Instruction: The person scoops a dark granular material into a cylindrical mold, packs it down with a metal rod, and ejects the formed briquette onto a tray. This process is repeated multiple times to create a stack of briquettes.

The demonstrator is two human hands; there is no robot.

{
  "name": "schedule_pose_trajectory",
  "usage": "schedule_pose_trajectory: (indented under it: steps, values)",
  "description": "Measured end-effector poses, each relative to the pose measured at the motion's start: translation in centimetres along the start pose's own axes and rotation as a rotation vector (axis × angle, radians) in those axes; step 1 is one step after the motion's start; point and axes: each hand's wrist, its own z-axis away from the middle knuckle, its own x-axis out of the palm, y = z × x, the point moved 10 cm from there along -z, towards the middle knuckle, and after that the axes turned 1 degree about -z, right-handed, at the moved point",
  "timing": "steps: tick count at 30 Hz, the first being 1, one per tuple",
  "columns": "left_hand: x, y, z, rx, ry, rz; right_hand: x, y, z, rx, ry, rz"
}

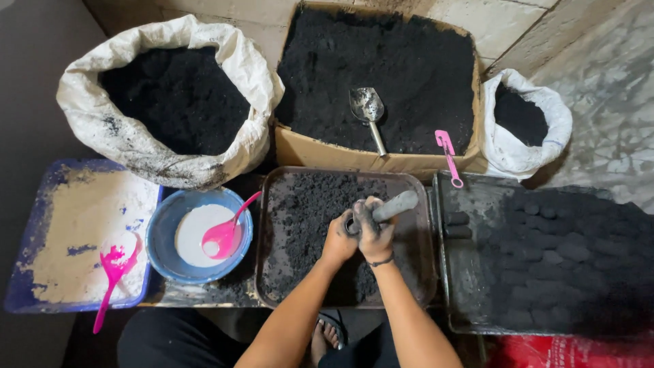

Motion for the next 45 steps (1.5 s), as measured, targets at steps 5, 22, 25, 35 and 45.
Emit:
schedule_pose_trajectory:
  steps: [5, 22, 25, 35, 45]
  values:
    - [-0.9, 2.3, -0.2, 0.073, 0.022, 0.042, 0.9, -0.3, -0.2, -0.018, -0.064, 0.062]
    - [0.3, -1.1, -1.0, 0.091, -0.037, -0.025, 0.1, 2.3, 0.5, 0.031, -0.042, 0.058]
    - [0.1, -0.1, -0.2, 0.044, -0.033, -0.053, -0.3, 3.0, 0.5, 0.166, -0.058, 0.147]
    - [-0.5, 1.5, -0.3, -0.008, -0.023, -0.188, -2.5, -2.9, -1.1, 0.01, 0.098, -0.122]
    - [-0.1, 1.4, -0.1, -0.077, -0.061, -0.251, -3.6, -2.2, 0.8, -0.199, 0.123, 0.072]
